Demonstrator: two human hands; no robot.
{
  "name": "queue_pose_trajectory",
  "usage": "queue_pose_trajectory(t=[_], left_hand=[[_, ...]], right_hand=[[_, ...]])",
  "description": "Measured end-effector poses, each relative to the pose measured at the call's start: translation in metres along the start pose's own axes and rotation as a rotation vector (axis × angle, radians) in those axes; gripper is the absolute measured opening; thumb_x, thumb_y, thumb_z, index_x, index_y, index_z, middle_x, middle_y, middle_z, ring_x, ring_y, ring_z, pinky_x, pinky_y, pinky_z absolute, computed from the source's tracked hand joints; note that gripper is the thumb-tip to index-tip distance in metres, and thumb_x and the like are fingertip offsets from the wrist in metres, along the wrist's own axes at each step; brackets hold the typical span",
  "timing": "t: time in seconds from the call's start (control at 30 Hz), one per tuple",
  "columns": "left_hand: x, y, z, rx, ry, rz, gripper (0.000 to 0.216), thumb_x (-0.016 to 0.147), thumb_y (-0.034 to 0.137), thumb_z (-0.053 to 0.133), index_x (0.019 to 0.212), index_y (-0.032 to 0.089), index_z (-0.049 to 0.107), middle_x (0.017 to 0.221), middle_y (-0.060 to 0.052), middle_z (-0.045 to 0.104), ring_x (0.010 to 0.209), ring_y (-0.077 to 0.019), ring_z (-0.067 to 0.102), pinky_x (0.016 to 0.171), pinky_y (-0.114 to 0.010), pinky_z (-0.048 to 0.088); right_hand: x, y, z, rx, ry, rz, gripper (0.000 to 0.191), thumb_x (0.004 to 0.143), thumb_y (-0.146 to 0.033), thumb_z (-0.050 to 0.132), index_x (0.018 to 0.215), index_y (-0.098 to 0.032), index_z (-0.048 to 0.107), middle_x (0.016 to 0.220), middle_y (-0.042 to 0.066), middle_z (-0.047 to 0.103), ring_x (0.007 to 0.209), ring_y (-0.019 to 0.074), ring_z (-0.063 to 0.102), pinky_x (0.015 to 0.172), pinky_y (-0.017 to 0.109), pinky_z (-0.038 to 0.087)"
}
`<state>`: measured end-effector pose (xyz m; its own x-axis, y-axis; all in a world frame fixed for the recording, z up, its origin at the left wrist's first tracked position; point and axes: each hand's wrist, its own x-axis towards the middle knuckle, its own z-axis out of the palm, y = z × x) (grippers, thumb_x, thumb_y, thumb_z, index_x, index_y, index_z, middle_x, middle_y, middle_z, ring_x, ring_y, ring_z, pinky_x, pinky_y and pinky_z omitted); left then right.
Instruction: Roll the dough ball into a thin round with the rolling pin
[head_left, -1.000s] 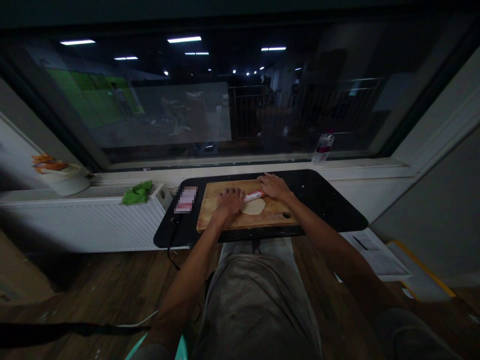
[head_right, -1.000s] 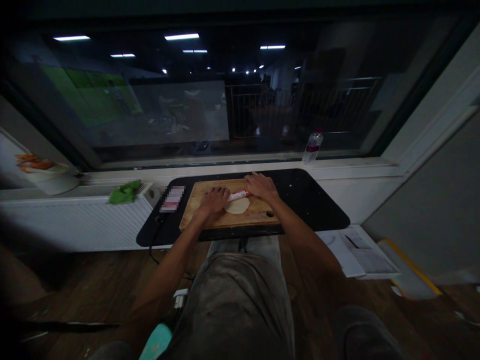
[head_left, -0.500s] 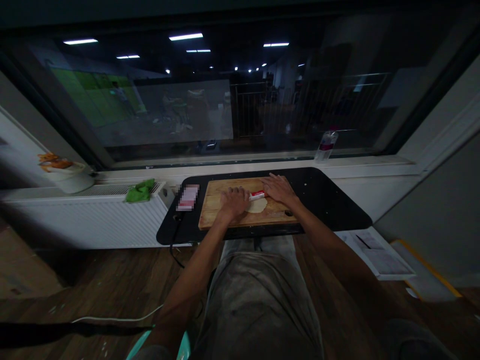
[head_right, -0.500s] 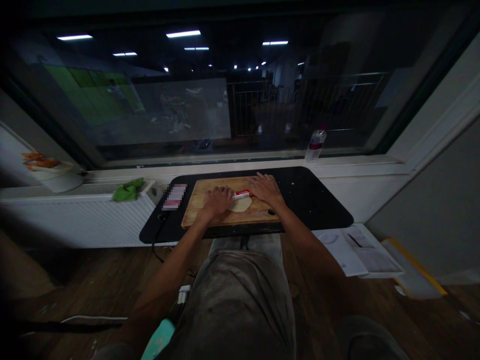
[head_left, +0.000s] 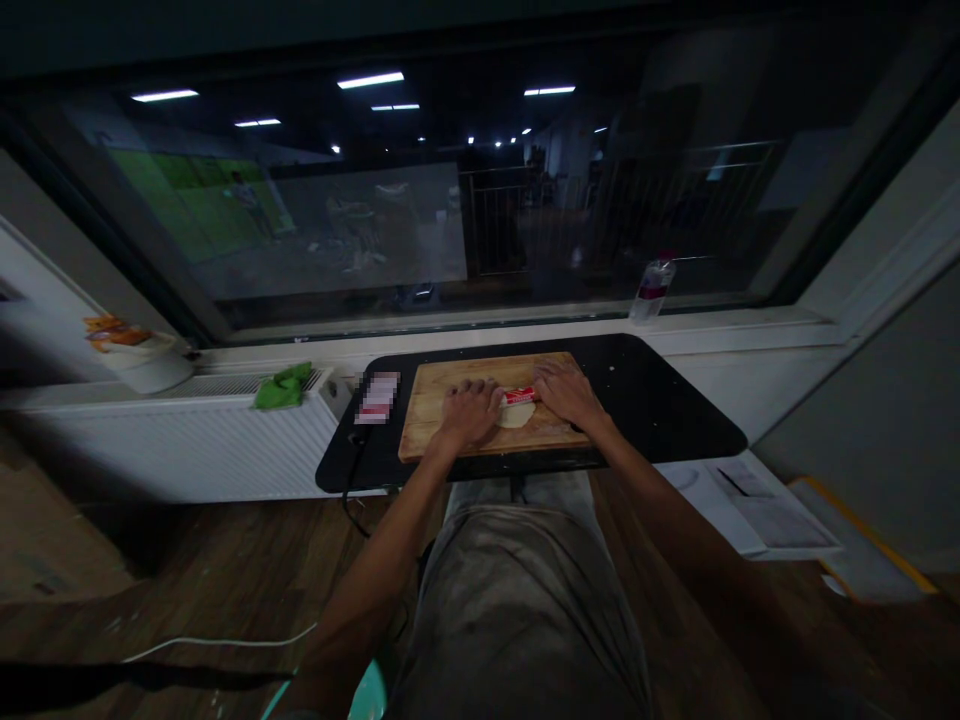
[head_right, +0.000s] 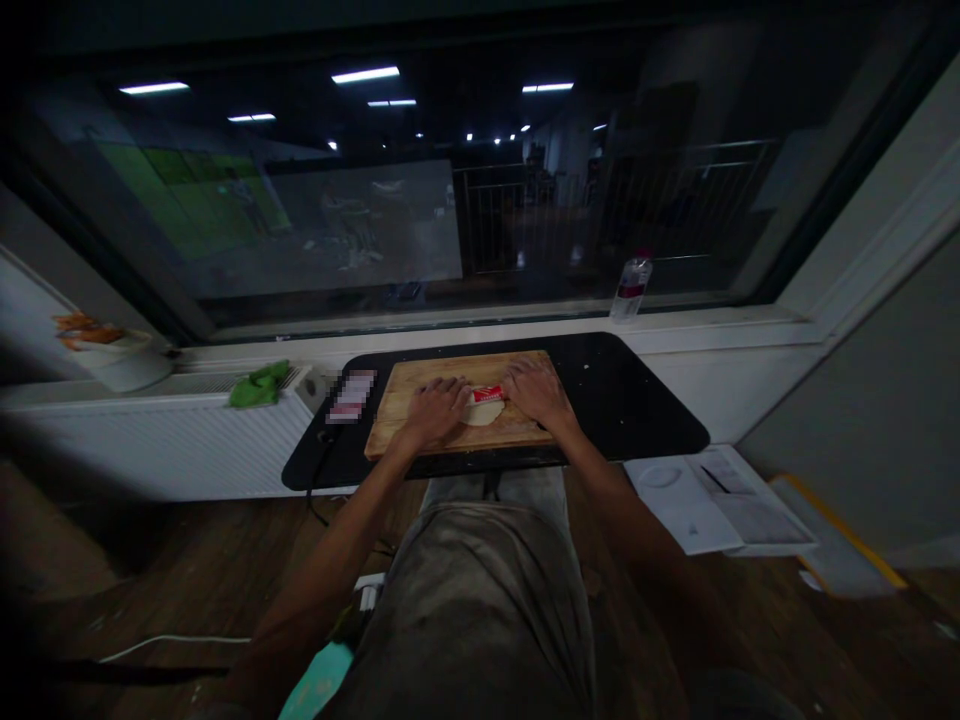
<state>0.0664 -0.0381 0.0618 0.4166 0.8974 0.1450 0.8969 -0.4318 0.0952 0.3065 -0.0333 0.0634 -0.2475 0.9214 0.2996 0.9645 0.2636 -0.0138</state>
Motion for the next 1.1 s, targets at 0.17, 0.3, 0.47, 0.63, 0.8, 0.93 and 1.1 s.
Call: queue_pose_trajectory(t=[0.17, 0.3, 0.47, 0.63, 0.8, 0.93, 1.1], left_hand=[[0.003, -0.007, 0.004, -0.024, 0.016, 0.042, 0.057, 0.126, 0.043, 0.025, 0.159, 0.031, 0.068, 0.164, -0.011, 0.071, 0.155, -0.0369, 0.057, 0.125, -0.060, 0.048], [0.005, -0.009, 0.005, 0.005, 0.028, 0.062, 0.054, 0.126, 0.042, 0.028, 0.157, 0.031, 0.069, 0.171, -0.011, 0.065, 0.163, -0.0391, 0.050, 0.127, -0.062, 0.046], [0.009, -0.011, 0.005, 0.017, 0.026, 0.091, 0.051, 0.125, 0.036, 0.029, 0.154, 0.027, 0.070, 0.166, -0.011, 0.069, 0.161, -0.0362, 0.051, 0.129, -0.059, 0.044], [0.015, -0.014, 0.008, 0.056, 0.022, 0.148, 0.047, 0.124, 0.031, 0.033, 0.150, 0.026, 0.072, 0.163, -0.011, 0.070, 0.156, -0.0339, 0.056, 0.131, -0.055, 0.042], [0.021, -0.016, 0.007, 0.077, 0.010, 0.203, 0.044, 0.123, 0.028, 0.035, 0.148, 0.022, 0.070, 0.160, -0.013, 0.071, 0.152, -0.0311, 0.058, 0.134, -0.052, 0.039], [0.028, -0.016, 0.006, 0.089, 0.010, 0.231, 0.045, 0.123, 0.026, 0.032, 0.146, 0.022, 0.070, 0.159, -0.014, 0.071, 0.151, -0.0308, 0.058, 0.137, -0.054, 0.036], [0.042, -0.015, 0.010, 0.054, 0.004, 0.238, 0.044, 0.124, 0.027, 0.031, 0.141, 0.021, 0.071, 0.155, -0.014, 0.073, 0.150, -0.0295, 0.059, 0.139, -0.052, 0.035]], right_hand=[[-0.025, -0.006, -0.001, 0.039, 0.053, 0.013, 0.054, 0.125, -0.029, 0.033, 0.146, -0.013, 0.079, 0.155, 0.015, 0.079, 0.152, 0.0280, 0.067, 0.134, 0.041, 0.043], [-0.046, -0.015, 0.001, 0.046, 0.104, 0.054, 0.059, 0.126, -0.034, 0.029, 0.152, -0.011, 0.077, 0.158, 0.017, 0.078, 0.152, 0.0299, 0.067, 0.136, 0.044, 0.043], [-0.067, -0.032, 0.004, 0.023, 0.135, 0.131, 0.064, 0.125, -0.038, 0.027, 0.160, -0.008, 0.072, 0.157, 0.022, 0.077, 0.151, 0.0349, 0.068, 0.134, 0.049, 0.044], [-0.088, -0.049, 0.003, 0.035, 0.163, 0.181, 0.063, 0.125, -0.040, 0.029, 0.167, -0.011, 0.066, 0.159, 0.022, 0.076, 0.144, 0.0356, 0.072, 0.125, 0.048, 0.051], [-0.106, -0.063, 0.004, 0.051, 0.186, 0.185, 0.062, 0.125, -0.041, 0.032, 0.168, -0.011, 0.065, 0.161, 0.022, 0.074, 0.144, 0.0368, 0.071, 0.123, 0.048, 0.052], [-0.117, -0.074, 0.007, 0.054, 0.213, 0.164, 0.060, 0.124, -0.039, 0.034, 0.169, -0.012, 0.064, 0.161, 0.022, 0.074, 0.145, 0.0352, 0.072, 0.125, 0.046, 0.052], [-0.127, -0.085, 0.010, 0.077, 0.252, 0.130, 0.062, 0.124, -0.038, 0.034, 0.171, -0.009, 0.062, 0.164, 0.023, 0.072, 0.148, 0.0356, 0.070, 0.125, 0.048, 0.056]])
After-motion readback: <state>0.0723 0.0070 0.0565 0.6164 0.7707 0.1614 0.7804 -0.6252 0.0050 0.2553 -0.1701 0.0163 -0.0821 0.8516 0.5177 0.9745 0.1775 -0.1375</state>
